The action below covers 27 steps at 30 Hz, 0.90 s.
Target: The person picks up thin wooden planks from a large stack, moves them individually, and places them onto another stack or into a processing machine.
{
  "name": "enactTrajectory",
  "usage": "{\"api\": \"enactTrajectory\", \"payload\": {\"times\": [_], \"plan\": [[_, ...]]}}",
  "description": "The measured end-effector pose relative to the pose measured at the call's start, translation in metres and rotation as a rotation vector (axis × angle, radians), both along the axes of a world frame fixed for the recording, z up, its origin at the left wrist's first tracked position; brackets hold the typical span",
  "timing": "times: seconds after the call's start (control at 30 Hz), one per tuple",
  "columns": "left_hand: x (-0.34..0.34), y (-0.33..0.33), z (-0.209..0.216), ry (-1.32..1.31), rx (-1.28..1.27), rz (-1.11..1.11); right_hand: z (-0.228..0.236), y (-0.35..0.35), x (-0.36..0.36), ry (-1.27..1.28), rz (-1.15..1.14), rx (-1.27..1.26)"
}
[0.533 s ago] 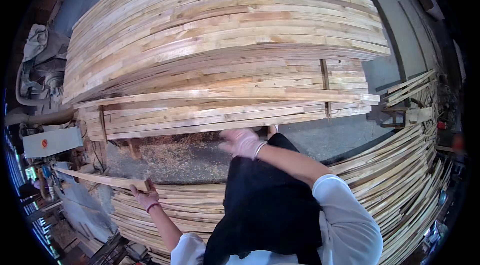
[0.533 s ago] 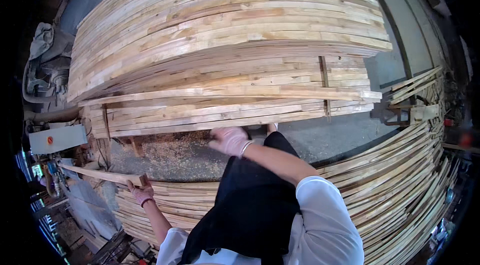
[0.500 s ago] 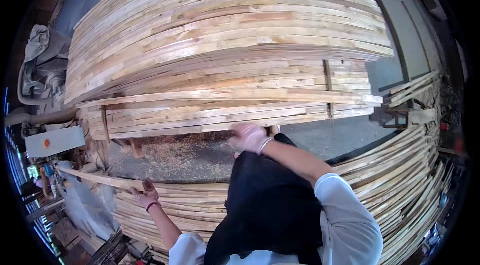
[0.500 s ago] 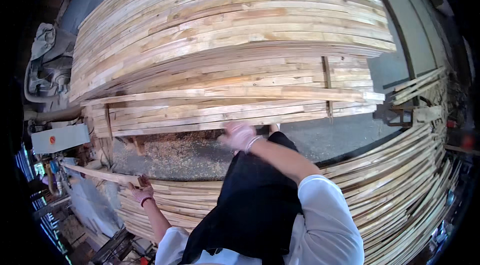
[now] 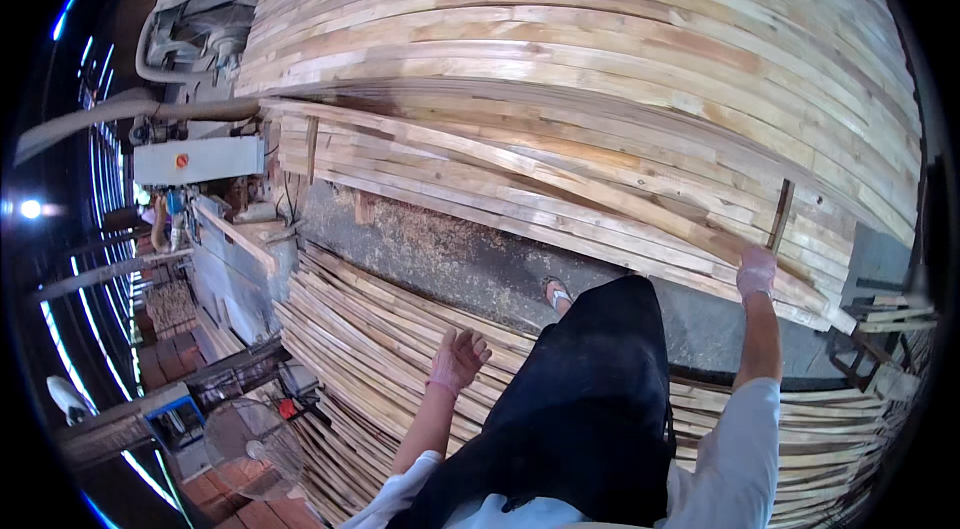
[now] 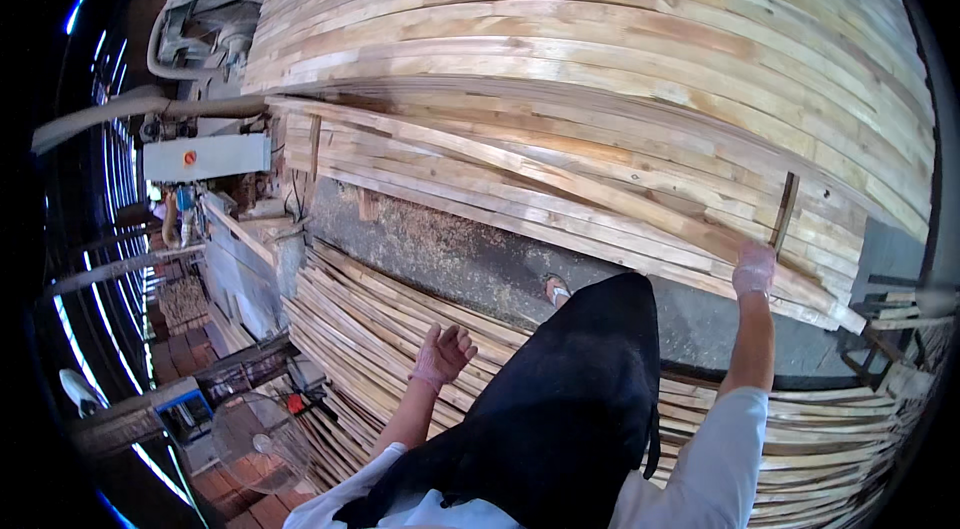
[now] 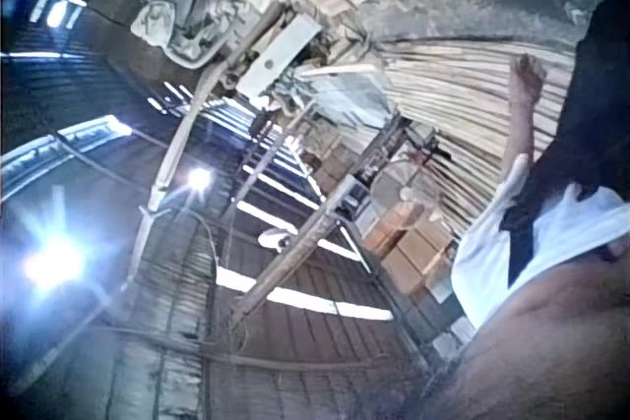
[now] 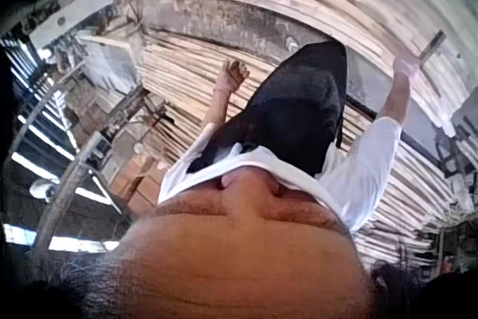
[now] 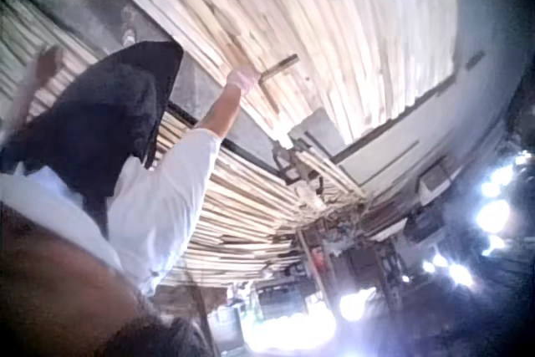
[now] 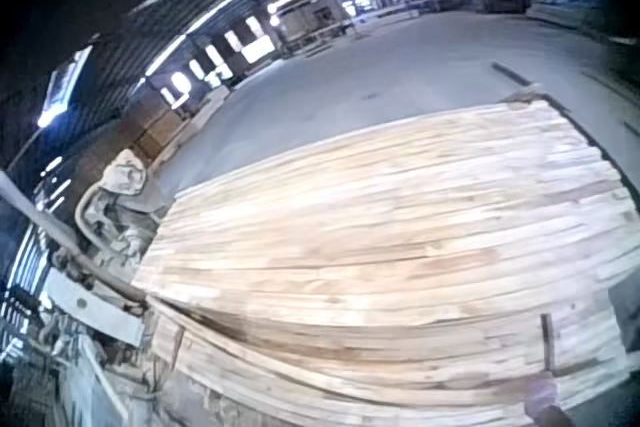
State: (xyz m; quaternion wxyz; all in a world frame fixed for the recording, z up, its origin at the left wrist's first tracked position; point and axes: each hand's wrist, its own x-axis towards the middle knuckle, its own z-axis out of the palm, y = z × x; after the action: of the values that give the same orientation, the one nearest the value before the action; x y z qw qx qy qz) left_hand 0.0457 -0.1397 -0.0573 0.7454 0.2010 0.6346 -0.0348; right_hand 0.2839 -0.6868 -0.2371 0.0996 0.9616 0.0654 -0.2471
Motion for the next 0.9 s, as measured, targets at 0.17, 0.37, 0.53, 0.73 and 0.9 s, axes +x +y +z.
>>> {"api": "enactTrajectory", "payload": {"times": [0.17, 0.37, 0.53, 0.73, 0.9], "plan": [[0.003, 0.045, -0.069, -0.260, -0.121, -0.168, 0.099, 0.020, -0.045, 0.092, 0.106, 0.044], [0.063, 0.030, -0.107, -0.401, -0.218, -0.102, 0.220, 0.084, -0.172, 0.178, 0.099, 0.047], [0.067, 0.032, -0.080, -0.556, -0.369, 0.100, 0.216, 0.121, -0.289, 0.233, -0.020, -0.135], [0.014, 0.043, -0.042, -0.635, -0.407, 0.149, 0.183, 0.118, -0.334, 0.127, -0.112, -0.285], [-0.004, 0.044, -0.023, -0.741, -0.355, 0.200, 0.184, 0.124, -0.306, -0.024, -0.025, -0.162]]}}
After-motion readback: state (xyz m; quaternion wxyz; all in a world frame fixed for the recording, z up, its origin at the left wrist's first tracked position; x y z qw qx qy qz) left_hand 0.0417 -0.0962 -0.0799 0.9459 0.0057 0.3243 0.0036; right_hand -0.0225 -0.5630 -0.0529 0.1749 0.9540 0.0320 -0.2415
